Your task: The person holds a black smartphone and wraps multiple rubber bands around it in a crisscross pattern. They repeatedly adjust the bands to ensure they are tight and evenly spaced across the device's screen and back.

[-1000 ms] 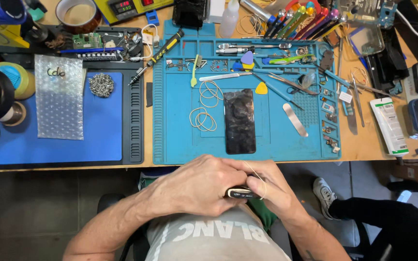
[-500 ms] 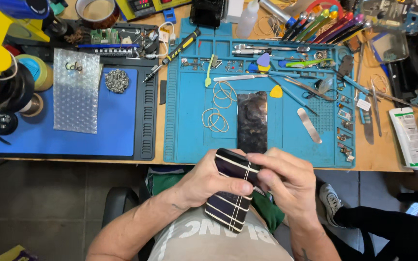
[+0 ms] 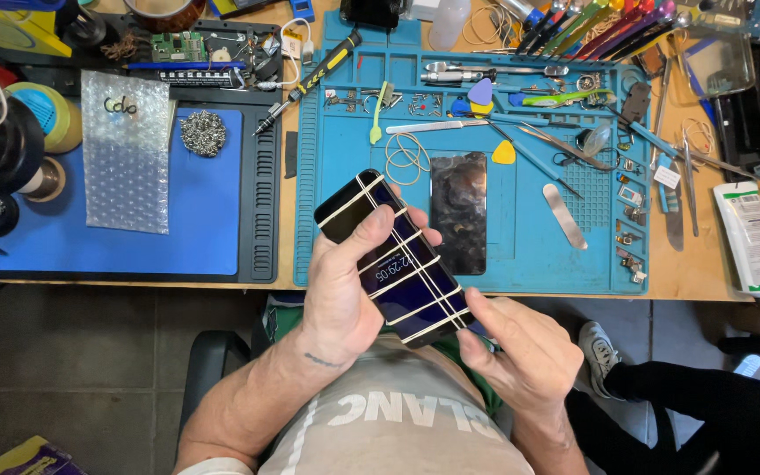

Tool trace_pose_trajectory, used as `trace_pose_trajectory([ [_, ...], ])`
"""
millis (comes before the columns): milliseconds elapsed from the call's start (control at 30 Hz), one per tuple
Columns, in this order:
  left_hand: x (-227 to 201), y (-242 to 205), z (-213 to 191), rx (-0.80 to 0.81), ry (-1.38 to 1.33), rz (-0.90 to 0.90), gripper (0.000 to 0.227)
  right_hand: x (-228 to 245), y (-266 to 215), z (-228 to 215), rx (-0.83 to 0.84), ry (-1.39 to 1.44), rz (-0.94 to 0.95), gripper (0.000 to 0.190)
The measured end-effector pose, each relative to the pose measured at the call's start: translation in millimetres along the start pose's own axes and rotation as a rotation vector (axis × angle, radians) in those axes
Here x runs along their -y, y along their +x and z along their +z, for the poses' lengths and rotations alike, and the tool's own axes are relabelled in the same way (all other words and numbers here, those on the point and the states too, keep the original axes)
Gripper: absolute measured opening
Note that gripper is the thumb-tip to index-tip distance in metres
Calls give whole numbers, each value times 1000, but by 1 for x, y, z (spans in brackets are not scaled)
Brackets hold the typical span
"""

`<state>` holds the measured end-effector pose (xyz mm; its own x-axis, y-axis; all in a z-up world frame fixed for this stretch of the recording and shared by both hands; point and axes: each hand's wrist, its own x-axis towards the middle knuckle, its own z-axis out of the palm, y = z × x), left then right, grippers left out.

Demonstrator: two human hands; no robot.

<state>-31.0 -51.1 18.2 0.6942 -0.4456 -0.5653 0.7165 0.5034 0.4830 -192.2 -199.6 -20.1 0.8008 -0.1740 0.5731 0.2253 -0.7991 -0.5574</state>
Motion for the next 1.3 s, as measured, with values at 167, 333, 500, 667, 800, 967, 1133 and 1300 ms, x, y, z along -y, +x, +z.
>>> trace_pose_trajectory([
  [167,11,-3,-2,35,-122,31,38,0,1,4,-56,-224,-87,33],
  [333,13,-4,1,16,-121,70,36,2,1,9,-117,-301,-99,35],
  [500,18,-3,2,25,-152,42,39,0,-7,10,-167,-340,-78,34],
  [667,17,-4,2,55,-171,50,43,-9,-19,17,-223,-292,-51,27],
  [800,8,-1,-3,127,-206,31,44,-27,-26,13,-157,-216,118,37],
  [967,23,-15,-10,285,56,-135,39,-13,76,-2,-157,450,52,63],
  [1133,35,-22,-18,377,183,-182,35,-24,96,15,117,539,86,66],
  [1300,36,-23,-29,352,119,-231,29,-20,86,28,126,578,122,61],
])
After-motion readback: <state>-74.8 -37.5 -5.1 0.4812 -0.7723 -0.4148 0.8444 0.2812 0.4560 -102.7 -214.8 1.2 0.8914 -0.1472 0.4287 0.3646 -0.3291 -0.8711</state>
